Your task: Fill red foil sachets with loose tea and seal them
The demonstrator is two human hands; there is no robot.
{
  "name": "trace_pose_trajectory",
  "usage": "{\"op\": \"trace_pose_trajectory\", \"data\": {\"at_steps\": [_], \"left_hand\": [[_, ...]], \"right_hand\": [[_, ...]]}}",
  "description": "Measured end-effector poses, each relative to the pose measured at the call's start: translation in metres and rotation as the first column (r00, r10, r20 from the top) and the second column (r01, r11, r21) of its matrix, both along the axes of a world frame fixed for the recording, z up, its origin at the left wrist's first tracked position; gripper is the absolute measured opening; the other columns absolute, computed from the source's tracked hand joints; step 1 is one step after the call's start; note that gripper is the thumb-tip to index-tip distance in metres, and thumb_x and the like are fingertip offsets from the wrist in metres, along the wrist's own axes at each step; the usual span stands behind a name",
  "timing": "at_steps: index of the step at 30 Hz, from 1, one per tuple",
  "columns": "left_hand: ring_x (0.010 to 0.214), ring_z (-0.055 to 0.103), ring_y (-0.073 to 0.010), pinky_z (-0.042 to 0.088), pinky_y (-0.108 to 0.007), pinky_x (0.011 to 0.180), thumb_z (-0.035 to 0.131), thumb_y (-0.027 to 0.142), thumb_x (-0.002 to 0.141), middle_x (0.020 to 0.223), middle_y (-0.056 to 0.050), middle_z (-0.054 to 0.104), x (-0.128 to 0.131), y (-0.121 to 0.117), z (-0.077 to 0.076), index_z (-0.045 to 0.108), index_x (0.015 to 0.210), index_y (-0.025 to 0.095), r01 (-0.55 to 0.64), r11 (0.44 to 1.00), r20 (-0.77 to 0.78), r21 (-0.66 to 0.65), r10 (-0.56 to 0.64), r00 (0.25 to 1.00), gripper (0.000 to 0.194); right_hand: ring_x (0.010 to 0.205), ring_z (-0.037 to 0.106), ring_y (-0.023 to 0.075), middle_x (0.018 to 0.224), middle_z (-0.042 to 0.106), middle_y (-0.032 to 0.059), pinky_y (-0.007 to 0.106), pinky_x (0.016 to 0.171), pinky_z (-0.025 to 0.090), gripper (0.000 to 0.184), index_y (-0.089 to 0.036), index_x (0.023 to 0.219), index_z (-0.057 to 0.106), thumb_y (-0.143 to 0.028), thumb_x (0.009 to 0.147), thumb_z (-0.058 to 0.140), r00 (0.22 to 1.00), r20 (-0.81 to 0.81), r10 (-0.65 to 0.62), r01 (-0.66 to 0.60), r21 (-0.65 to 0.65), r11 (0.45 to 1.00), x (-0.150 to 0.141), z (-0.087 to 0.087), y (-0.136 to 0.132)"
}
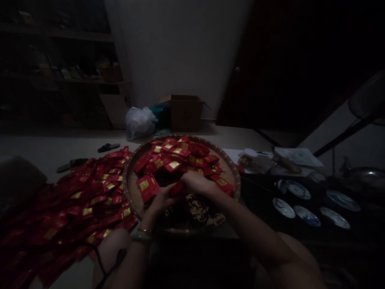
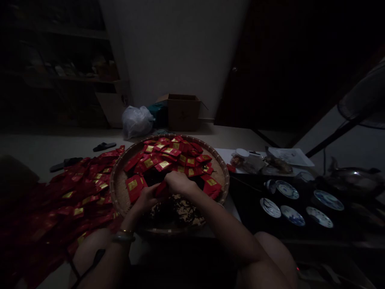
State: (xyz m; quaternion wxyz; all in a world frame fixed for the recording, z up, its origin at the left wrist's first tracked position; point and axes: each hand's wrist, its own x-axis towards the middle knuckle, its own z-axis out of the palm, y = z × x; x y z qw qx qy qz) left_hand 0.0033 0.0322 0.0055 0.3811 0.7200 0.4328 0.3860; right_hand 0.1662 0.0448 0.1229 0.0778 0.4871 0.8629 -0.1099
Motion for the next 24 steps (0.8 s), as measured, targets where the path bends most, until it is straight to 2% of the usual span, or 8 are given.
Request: {"op": "trace_pose_trajectory", "data": {"at_steps": [2,5,9,12,17,20,24], "left_hand": [[0.093,0.066,-0.0254,0.052,-0.039,0.086,0.073,0.021,0.061,0.105,-0.008,0.072,0.002,-0.001,0.004,0.064,0.115,0.014,0.003,0.998,0.018,-0.055,-0.002,1.000,0.054],[0.098,0.064,-0.0264,0.050,-0.039,0.089,0.075,0.024,0.060,0.110,-0.010,0.070,0.004,-0.002,0.012,0.064,0.114,0.013,0.022,0.990,0.105,-0.139,-0.008,0.994,0.056],[0.094,0.064,-0.0250,0.050,-0.038,0.086,0.077,0.025,0.057,0.102,-0.009,0.072,0.005,-0.004,0.023,0.064,0.109,0.012,0.066,0.962,0.228,-0.265,-0.005,0.974,0.055],[0.089,0.064,-0.0227,0.051,-0.035,0.082,0.077,0.022,0.056,0.098,-0.007,0.072,0.003,-0.005,0.027,0.065,0.105,0.012,0.116,0.930,0.287,-0.348,-0.012,0.958,0.052],[0.078,0.064,-0.0196,0.052,-0.032,0.072,0.079,0.023,0.055,0.090,-0.006,0.072,0.000,-0.002,0.022,0.064,0.103,0.010,0.133,0.886,0.336,-0.445,0.028,0.941,0.052],[0.076,0.064,-0.0193,0.053,-0.032,0.071,0.080,0.024,0.053,0.088,-0.006,0.072,-0.001,0.001,0.017,0.064,0.102,0.010,0.091,0.894,0.358,-0.440,0.081,0.930,0.054],[0.086,0.064,-0.0216,0.052,-0.035,0.081,0.081,0.023,0.048,0.094,-0.007,0.072,-0.002,0.004,0.015,0.064,0.104,0.011,0.068,0.915,0.427,-0.397,0.118,0.897,0.060]], "right_hand": [[0.074,0.065,0.0209,0.083,0.071,0.0095,0.023,0.054,0.038,0.016,-0.018,0.084,0.072,-0.017,0.072,0.062,0.998,-0.054,0.009,-0.010,-0.012,1.000,0.002,-0.006,0.009],[0.061,0.061,0.0151,0.071,0.069,0.0039,0.020,0.049,0.035,0.013,-0.016,0.078,0.071,-0.017,0.067,0.065,0.983,-0.181,0.018,-0.037,-0.102,0.994,0.011,-0.009,0.020],[0.052,0.054,0.0102,0.056,0.059,-0.0020,0.017,0.046,0.033,0.010,-0.013,0.071,0.069,-0.017,0.066,0.062,0.947,-0.322,-0.015,-0.058,-0.217,0.974,0.020,-0.001,0.029],[0.049,0.051,0.0086,0.052,0.054,-0.0037,0.016,0.045,0.032,0.010,-0.012,0.068,0.068,-0.015,0.067,0.059,0.939,-0.342,-0.030,-0.067,-0.269,0.961,0.019,0.007,0.031],[0.049,0.045,0.0067,0.051,0.050,-0.0055,0.017,0.046,0.030,0.010,-0.013,0.070,0.069,-0.016,0.068,0.060,0.923,-0.384,0.010,-0.093,-0.197,0.976,0.024,0.016,0.036],[0.048,0.045,0.0076,0.053,0.051,-0.0048,0.019,0.046,0.031,0.015,-0.012,0.072,0.068,-0.026,0.071,0.062,0.880,-0.470,-0.064,-0.041,-0.210,0.977,0.033,0.020,0.039],[0.057,0.054,0.0108,0.064,0.061,-0.0008,0.021,0.054,0.040,0.020,-0.012,0.076,0.066,-0.031,0.074,0.062,0.793,-0.594,-0.133,0.009,-0.208,0.978,0.043,0.022,0.036]]}}
